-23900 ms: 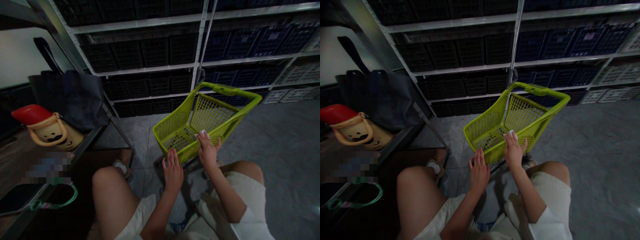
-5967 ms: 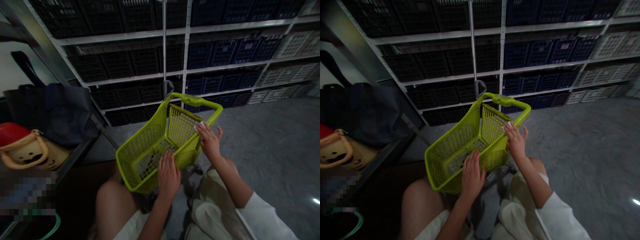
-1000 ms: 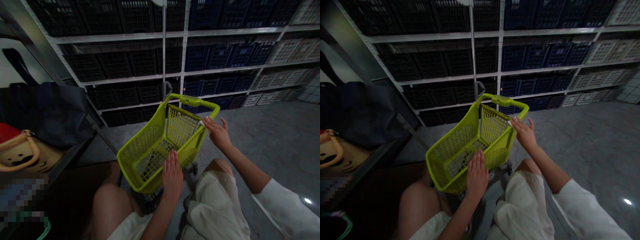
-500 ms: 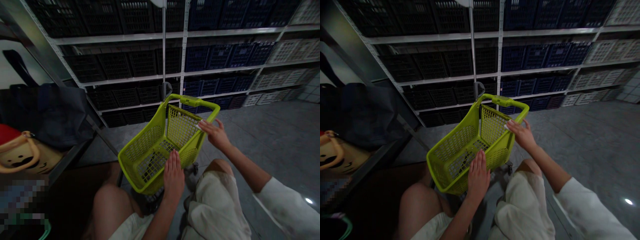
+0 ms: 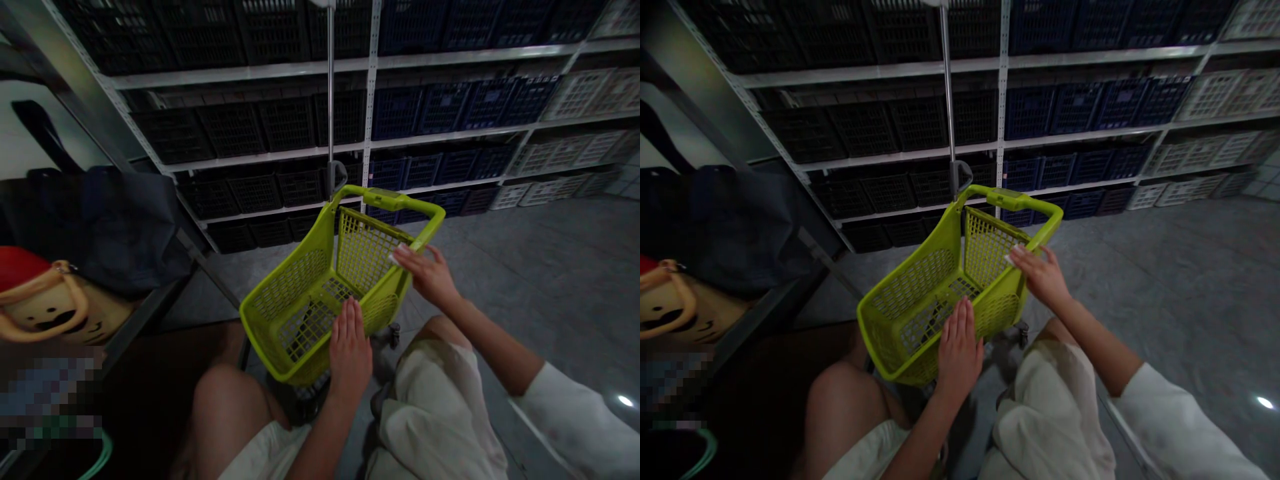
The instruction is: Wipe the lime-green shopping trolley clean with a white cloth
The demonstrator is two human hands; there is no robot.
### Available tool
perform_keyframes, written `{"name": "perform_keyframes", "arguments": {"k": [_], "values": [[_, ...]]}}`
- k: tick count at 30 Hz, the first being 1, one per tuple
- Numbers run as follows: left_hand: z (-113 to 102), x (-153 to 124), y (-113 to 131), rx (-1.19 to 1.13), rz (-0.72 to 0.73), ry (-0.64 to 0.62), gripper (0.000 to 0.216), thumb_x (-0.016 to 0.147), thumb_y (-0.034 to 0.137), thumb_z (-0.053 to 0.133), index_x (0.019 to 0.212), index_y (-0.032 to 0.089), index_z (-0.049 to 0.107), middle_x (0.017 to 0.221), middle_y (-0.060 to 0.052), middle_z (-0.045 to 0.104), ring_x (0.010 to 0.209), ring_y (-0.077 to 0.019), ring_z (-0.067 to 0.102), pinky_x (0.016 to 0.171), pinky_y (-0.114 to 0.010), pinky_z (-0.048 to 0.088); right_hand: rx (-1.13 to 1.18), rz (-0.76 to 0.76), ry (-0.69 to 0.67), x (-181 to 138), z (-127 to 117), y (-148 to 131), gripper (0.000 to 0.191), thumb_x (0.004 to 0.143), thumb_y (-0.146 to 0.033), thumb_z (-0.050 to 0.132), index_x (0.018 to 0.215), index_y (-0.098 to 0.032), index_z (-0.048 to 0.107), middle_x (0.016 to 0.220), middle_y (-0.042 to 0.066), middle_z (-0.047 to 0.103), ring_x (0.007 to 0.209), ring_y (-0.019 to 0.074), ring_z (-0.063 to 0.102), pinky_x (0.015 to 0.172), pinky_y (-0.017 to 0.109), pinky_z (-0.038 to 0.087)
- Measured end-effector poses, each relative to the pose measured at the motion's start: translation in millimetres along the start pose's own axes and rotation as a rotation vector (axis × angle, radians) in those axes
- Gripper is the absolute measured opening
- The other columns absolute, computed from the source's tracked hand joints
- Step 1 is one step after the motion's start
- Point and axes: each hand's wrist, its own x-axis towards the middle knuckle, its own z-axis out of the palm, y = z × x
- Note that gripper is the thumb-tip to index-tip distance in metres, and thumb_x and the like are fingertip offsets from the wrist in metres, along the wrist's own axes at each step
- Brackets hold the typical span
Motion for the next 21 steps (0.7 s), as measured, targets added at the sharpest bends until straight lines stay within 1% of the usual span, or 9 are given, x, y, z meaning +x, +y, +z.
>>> {"name": "perform_keyframes", "arguments": {"k": [2,4,8,10,13,15,17,19,21], "values": [[-1,0,1,0.006,0.001,-0.006,0.082,0.092,0.028,0.05,0.158,0.005,0.008,0.165,-0.015,0.025,0.151,-0.0255,0.029,0.119,-0.041,0.035,-0.098,0.169,0.109,5,-1,20,0.065,0.081,0.002,0.042,0.14,-0.024,0.054,0.141,0.01,0.062,0.132,0.0245,0.056,0.116,0.053,0.022],[-2,0,3,-0.002,0.001,-0.003,0.081,0.093,0.028,0.049,0.158,0.004,0.007,0.165,-0.016,0.022,0.152,-0.0261,0.026,0.12,-0.041,0.034,-0.123,0.222,0.136,1,4,3,0.063,0.083,0.001,0.041,0.141,-0.021,0.053,0.142,0.011,0.061,0.134,0.0253,0.055,0.116,0.052,0.023],[-1,1,3,-0.035,0.004,0.024,0.081,0.094,0.024,0.046,0.158,0.005,0.001,0.165,-0.017,0.023,0.153,-0.0265,0.025,0.122,-0.043,0.031,0.037,-0.045,-0.002,-21,17,-86,0.067,0.081,0.0,0.041,0.145,-0.019,0.048,0.147,0.01,0.055,0.14,0.0211,0.048,0.113,0.043,0.031],[0,0,1,-0.042,0.006,0.034,0.081,0.094,0.022,0.045,0.158,0.006,-0.001,0.164,-0.017,0.025,0.152,-0.0259,0.026,0.122,-0.043,0.031,0.105,-0.168,-0.069,-26,19,-104,0.07,0.08,-0.001,0.042,0.147,-0.02,0.046,0.149,0.009,0.053,0.141,0.0194,0.046,0.114,0.042,0.031],[0,-1,-2,-0.03,-0.001,0.026,0.081,0.093,0.023,0.046,0.158,0.007,0.0,0.165,-0.017,0.025,0.152,-0.026,0.027,0.122,-0.044,0.032,0.092,-0.196,-0.101,-17,12,-63,0.074,0.078,0.002,0.042,0.147,-0.025,0.045,0.147,0.006,0.056,0.138,0.0185,0.051,0.117,0.047,0.025],[-1,-1,-2,-0.017,-0.004,0.014,0.08,0.093,0.024,0.048,0.159,0.007,0.005,0.165,-0.016,0.024,0.152,-0.0259,0.027,0.121,-0.043,0.033,-0.01,-0.013,-0.011,-4,6,-14,0.067,0.081,0.001,0.042,0.142,-0.025,0.051,0.145,0.007,0.059,0.135,0.0213,0.054,0.117,0.051,0.022],[-2,-1,-1,-0.007,-0.005,0.009,0.078,0.093,0.025,0.048,0.159,0.007,0.01,0.165,-0.015,0.025,0.152,-0.0256,0.028,0.121,-0.042,0.034,-0.092,0.169,0.084,5,2,17,0.062,0.083,0.001,0.041,0.138,-0.024,0.055,0.141,0.009,0.061,0.133,0.0241,0.056,0.117,0.054,0.02],[-1,0,2,-0.004,-0.008,0.012,0.077,0.093,0.026,0.049,0.158,0.005,0.014,0.165,-0.015,0.024,0.152,-0.026,0.027,0.121,-0.041,0.034,-0.119,0.276,0.126,7,3,12,0.06,0.084,0.0,0.04,0.139,-0.022,0.054,0.142,0.012,0.061,0.135,0.0259,0.054,0.115,0.055,0.02],[0,1,5,-0.009,-0.007,0.019,0.076,0.093,0.026,0.048,0.158,0.004,0.015,0.165,-0.016,0.024,0.152,-0.0266,0.026,0.121,-0.042,0.034,-0.077,0.255,0.106,0,10,-26,0.062,0.084,0.0,0.041,0.141,-0.022,0.052,0.143,0.012,0.059,0.136,0.026,0.052,0.115,0.053,0.022]]}}
